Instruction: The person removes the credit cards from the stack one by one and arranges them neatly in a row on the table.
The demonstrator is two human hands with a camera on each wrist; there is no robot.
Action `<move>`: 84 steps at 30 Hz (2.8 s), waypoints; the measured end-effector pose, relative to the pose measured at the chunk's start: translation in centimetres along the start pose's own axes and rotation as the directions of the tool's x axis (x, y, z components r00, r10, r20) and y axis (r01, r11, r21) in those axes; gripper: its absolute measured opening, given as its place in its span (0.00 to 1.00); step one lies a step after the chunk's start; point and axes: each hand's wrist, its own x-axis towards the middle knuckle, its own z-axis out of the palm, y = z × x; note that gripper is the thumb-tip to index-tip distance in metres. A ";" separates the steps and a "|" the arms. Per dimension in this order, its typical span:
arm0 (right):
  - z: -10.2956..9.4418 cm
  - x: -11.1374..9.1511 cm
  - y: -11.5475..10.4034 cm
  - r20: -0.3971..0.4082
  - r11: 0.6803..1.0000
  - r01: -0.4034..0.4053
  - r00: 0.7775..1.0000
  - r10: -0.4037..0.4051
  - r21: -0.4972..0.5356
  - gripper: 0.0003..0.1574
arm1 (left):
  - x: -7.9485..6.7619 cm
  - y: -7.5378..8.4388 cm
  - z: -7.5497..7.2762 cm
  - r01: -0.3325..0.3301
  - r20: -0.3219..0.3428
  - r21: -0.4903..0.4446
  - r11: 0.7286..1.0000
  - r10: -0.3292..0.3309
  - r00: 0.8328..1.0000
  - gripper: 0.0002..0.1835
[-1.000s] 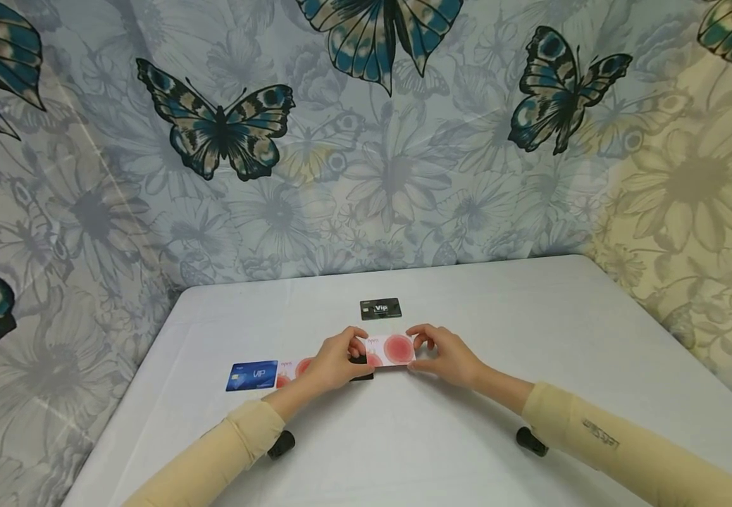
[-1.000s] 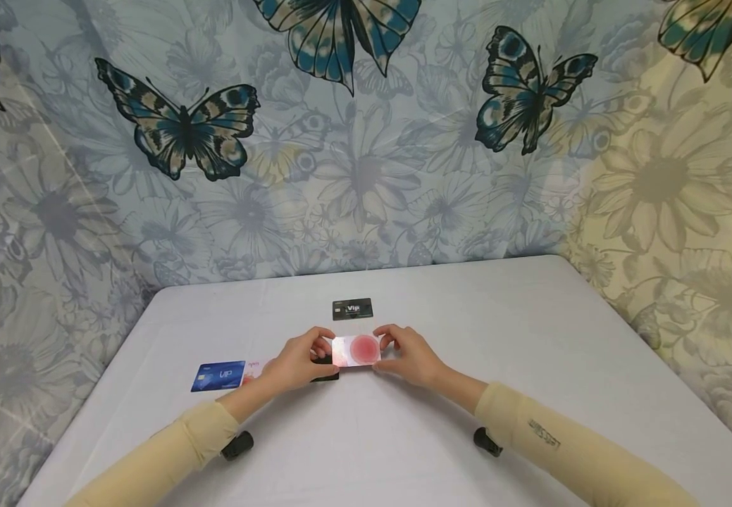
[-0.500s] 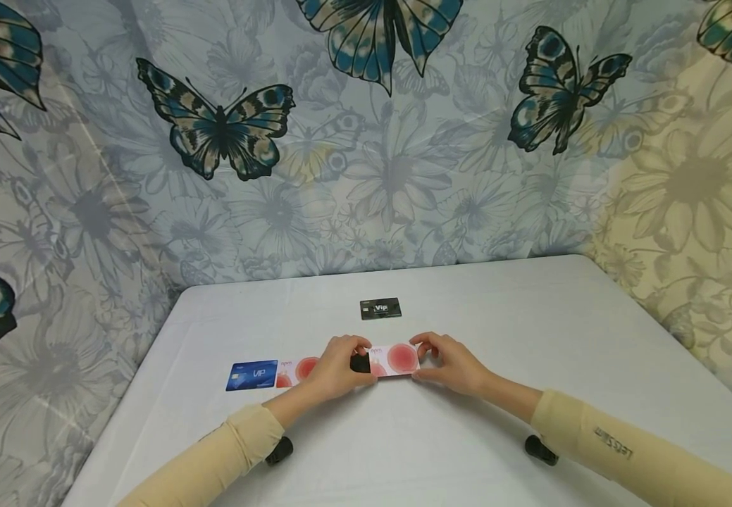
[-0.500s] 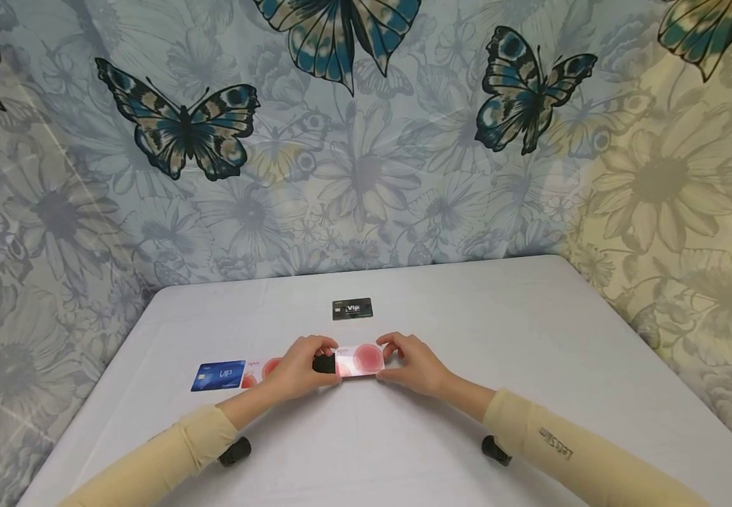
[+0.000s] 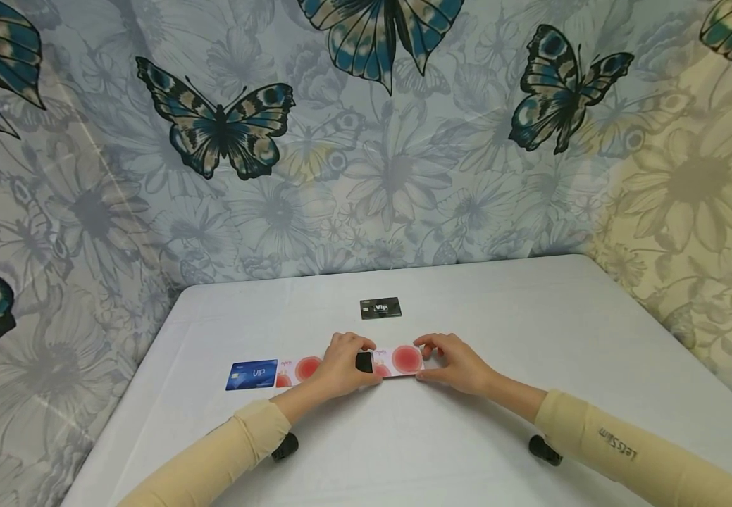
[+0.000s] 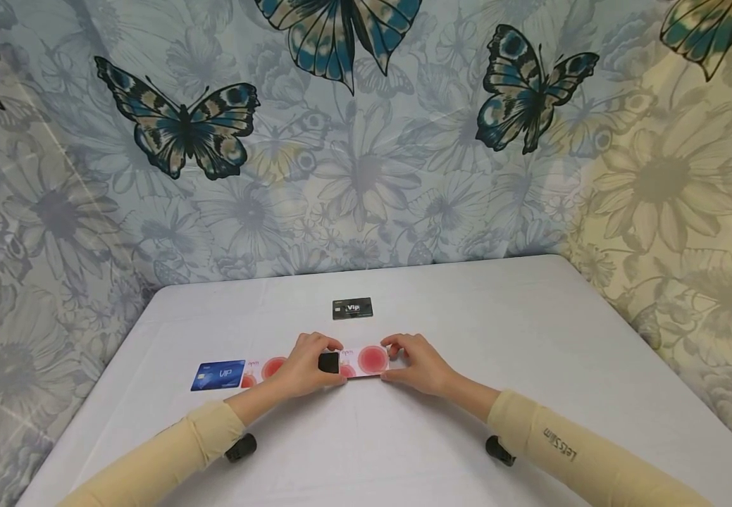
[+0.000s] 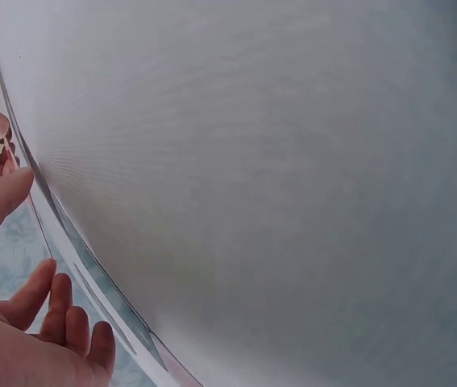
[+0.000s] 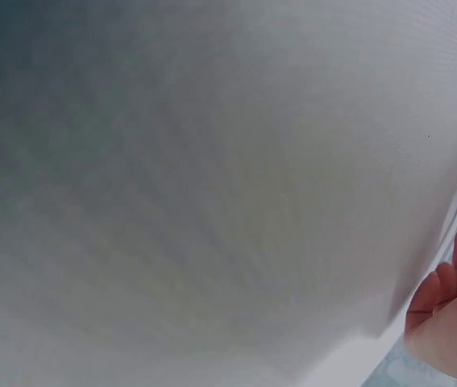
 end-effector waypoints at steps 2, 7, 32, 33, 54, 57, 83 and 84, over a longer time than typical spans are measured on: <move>0.0 0.1 0.1 0.004 1.000 -0.001 1.000 0.001 -0.001 0.31 | 0.1 -0.1 0.0 0.000 0.004 -0.005 1.000 0.000 1.000 0.27; 0.1 0.2 0.2 0.015 1.000 -0.014 1.000 0.014 0.002 0.30 | 0.2 -0.3 0.1 -0.003 0.008 -0.025 1.000 0.003 1.000 0.27; 0.3 0.7 0.0 0.033 1.000 -0.002 0.999 0.001 0.022 0.28 | 0.4 -1.1 0.2 0.087 0.060 -0.063 0.994 -0.083 0.995 0.26; 0.3 0.7 0.0 0.035 1.000 -0.013 0.999 0.012 0.023 0.28 | 0.4 -1.1 0.2 0.086 0.060 -0.065 0.994 -0.082 0.995 0.26; 0.4 1.2 -0.1 0.076 0.987 -0.160 0.984 0.159 0.005 0.31 | 0.2 -1.2 0.1 0.062 0.056 -0.056 0.997 -0.058 0.997 0.26; 0.4 1.1 -0.1 0.071 0.988 -0.157 0.985 0.156 0.003 0.30 | 0.2 -1.1 0.0 0.046 0.068 -0.036 0.998 -0.044 0.997 0.26; 0.9 1.3 -2.1 -0.021 0.952 -0.152 0.986 0.163 0.267 0.21 | -0.4 -1.4 -1.0 -0.028 -0.008 -0.326 0.945 0.027 1.000 0.22; 1.0 1.3 -2.1 -0.019 0.949 -0.153 0.986 0.165 0.277 0.21 | -0.5 -1.4 -1.1 -0.026 -0.007 -0.338 0.941 0.025 1.000 0.21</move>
